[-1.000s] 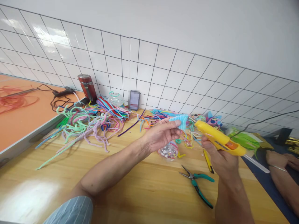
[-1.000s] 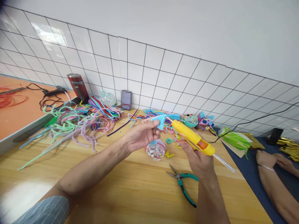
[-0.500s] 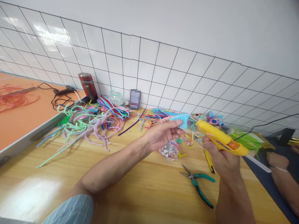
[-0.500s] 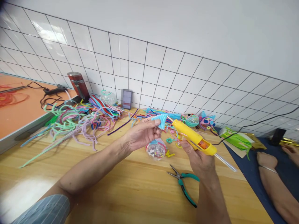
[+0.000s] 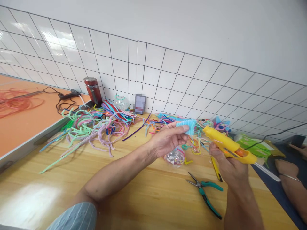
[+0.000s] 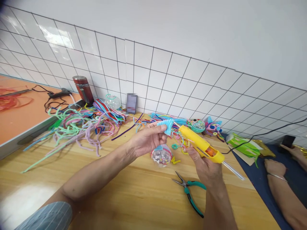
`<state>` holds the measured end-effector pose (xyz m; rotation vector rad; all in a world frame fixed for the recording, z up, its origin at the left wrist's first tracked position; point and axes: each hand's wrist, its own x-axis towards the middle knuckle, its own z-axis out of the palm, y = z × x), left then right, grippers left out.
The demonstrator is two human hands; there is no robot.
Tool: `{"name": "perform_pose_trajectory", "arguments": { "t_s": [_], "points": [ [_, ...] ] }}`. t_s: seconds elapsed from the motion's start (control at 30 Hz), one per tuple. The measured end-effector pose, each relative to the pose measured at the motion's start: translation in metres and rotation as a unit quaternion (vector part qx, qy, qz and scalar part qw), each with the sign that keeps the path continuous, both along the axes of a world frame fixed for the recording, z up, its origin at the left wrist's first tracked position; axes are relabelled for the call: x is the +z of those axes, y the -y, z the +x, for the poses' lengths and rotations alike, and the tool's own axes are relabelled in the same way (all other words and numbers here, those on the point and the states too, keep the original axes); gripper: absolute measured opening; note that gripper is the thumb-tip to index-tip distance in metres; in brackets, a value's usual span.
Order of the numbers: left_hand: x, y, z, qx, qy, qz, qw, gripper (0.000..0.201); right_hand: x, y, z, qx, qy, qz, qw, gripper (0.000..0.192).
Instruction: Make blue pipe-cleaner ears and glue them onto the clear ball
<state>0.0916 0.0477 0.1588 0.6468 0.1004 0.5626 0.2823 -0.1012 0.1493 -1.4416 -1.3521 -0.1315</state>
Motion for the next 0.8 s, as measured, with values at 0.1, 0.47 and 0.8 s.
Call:
{"name": "perform_pose_trajectory", "arguments": {
  "t_s": [0.1,0.47,0.8],
  "points": [
    [0.0004,0.0002,0.0004,0.001,0.000,0.003,1.000,0.043,-0.0011,0.0006,0.0011,0.003,0.000,-0.006,1.000,0.027],
    [-0.0011,-0.0020,0.0014,0.007,-0.002,0.010,1.000,0.043,-0.0091,0.0006,0.0083,0.002,-0.025,-0.012,1.000,0.025],
    [0.0027,-0.0025,0.0003,0.013,0.008,-0.002,1.000,0.045,-0.0035,0.0002,0.0015,0.000,-0.006,-0.009,1.000,0.027]
  ]
}}
